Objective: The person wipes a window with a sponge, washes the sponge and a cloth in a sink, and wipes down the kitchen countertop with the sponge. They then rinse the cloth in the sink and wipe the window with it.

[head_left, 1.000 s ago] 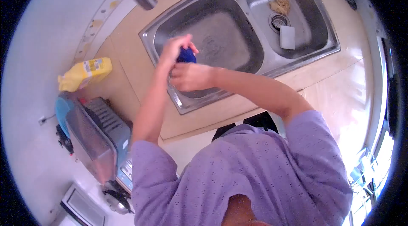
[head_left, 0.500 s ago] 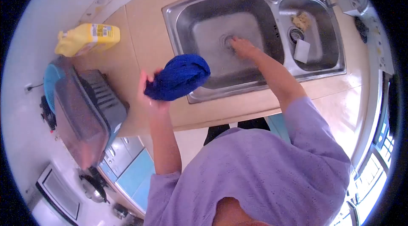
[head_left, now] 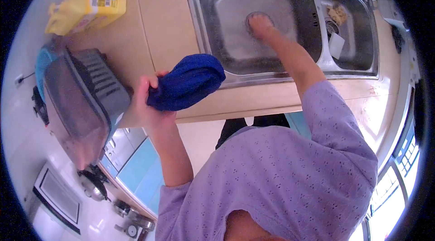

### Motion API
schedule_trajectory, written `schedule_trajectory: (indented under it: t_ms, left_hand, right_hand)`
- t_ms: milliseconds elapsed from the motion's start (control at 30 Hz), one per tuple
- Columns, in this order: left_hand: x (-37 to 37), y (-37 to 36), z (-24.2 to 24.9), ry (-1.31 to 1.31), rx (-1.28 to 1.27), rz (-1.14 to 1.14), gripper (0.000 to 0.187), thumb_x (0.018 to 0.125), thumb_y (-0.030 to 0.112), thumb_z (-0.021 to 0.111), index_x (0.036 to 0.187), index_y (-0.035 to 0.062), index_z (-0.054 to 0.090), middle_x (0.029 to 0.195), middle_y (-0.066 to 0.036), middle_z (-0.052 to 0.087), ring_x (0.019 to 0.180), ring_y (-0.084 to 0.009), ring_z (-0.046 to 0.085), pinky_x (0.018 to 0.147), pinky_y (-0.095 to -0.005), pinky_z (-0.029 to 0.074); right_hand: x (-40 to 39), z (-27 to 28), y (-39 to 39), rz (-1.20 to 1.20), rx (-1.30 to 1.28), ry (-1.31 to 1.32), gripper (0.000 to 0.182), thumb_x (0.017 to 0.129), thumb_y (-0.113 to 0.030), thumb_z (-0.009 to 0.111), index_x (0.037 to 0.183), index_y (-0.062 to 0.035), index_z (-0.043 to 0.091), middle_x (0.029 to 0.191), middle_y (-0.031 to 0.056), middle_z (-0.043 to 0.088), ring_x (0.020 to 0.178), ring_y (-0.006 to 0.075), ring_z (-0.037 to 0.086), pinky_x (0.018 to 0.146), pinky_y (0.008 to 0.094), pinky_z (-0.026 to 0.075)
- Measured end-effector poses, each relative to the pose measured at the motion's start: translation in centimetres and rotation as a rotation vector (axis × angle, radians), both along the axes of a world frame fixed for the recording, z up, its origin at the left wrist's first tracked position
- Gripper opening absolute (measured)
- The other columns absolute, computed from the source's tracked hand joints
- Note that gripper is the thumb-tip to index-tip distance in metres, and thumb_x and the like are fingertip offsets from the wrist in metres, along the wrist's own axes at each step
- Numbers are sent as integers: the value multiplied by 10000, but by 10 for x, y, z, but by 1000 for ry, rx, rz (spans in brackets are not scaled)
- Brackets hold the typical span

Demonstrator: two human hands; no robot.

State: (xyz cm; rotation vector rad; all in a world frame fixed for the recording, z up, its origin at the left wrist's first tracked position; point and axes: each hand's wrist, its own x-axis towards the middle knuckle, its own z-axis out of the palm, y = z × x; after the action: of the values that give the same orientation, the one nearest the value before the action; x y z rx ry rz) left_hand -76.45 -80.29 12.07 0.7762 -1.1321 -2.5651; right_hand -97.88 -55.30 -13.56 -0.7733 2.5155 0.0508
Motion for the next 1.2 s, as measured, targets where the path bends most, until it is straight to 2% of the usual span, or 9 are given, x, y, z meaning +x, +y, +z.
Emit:
schedule_trajectory:
  t_ms: [267,333,533,733,867,933,1000,1100,1200]
  left_hand:
    - [1,2,7,26,-37,-100,220,925,204,442,744,86,485,775,-47,525,975,-285,526,943,-460,377]
    - [2,-1,5,-14,-49,-86,210,917,206,452,746,86,479,788,-54,524,979,-284,523,944,-457,377]
    - [2,-5,-2,1,-62,-118,225,901,249,485,745,86,482,885,-134,573,974,-284,526,927,-447,391]
    - [5,-10,-1,-7,-40,-148,242,896,274,499,744,86,494,946,-178,601,959,-297,546,907,-443,407]
    - [10,-10,5,-24,-10,-119,253,894,284,503,733,90,490,936,-177,604,959,-295,550,906,-436,410]
    - [12,-12,4,-18,-41,-120,250,892,284,504,731,94,488,943,-171,604,963,-290,549,906,-435,411]
    - [13,-10,5,-27,-56,-113,246,889,284,506,731,97,486,952,-167,602,967,-289,547,906,-435,410]
    - [12,-6,10,-56,-71,-106,236,884,283,509,736,100,484,966,-165,597,971,-295,544,906,-434,407]
    - [13,-8,12,-37,-92,-119,231,880,284,514,743,101,484,975,-165,594,974,-296,541,903,-431,407]
  right_hand:
    - [-5,-25,5,20,-75,129,310,679,-114,660,956,-3,576,1019,168,606,905,326,622,782,402,516]
    - [-3,0,1,52,-10,82,339,679,-118,666,983,-7,565,1028,166,602,879,330,629,769,404,521]
    - [8,-5,19,-40,-80,156,582,658,-134,686,1163,-12,424,1009,187,609,884,347,625,766,419,519]
    - [16,46,30,-185,-69,33,603,670,-132,653,1197,4,392,1007,213,610,895,367,614,765,444,510]
    - [40,3,26,121,88,-184,567,667,-175,652,1178,-9,469,1024,190,618,918,342,620,741,455,515]
    - [60,2,-10,133,-42,-124,420,668,-238,684,1003,1,601,927,166,664,871,336,647,747,479,507]
    - [61,11,-36,110,-173,-99,445,640,-209,677,1033,-40,556,959,191,635,918,340,620,734,432,510]
    - [31,49,-53,-133,-241,-133,432,637,-223,682,1001,-40,539,938,198,631,919,350,615,737,423,501]
    - [-5,82,-35,-292,-550,-138,424,645,-220,686,972,-24,502,838,174,614,816,316,620,712,408,499]
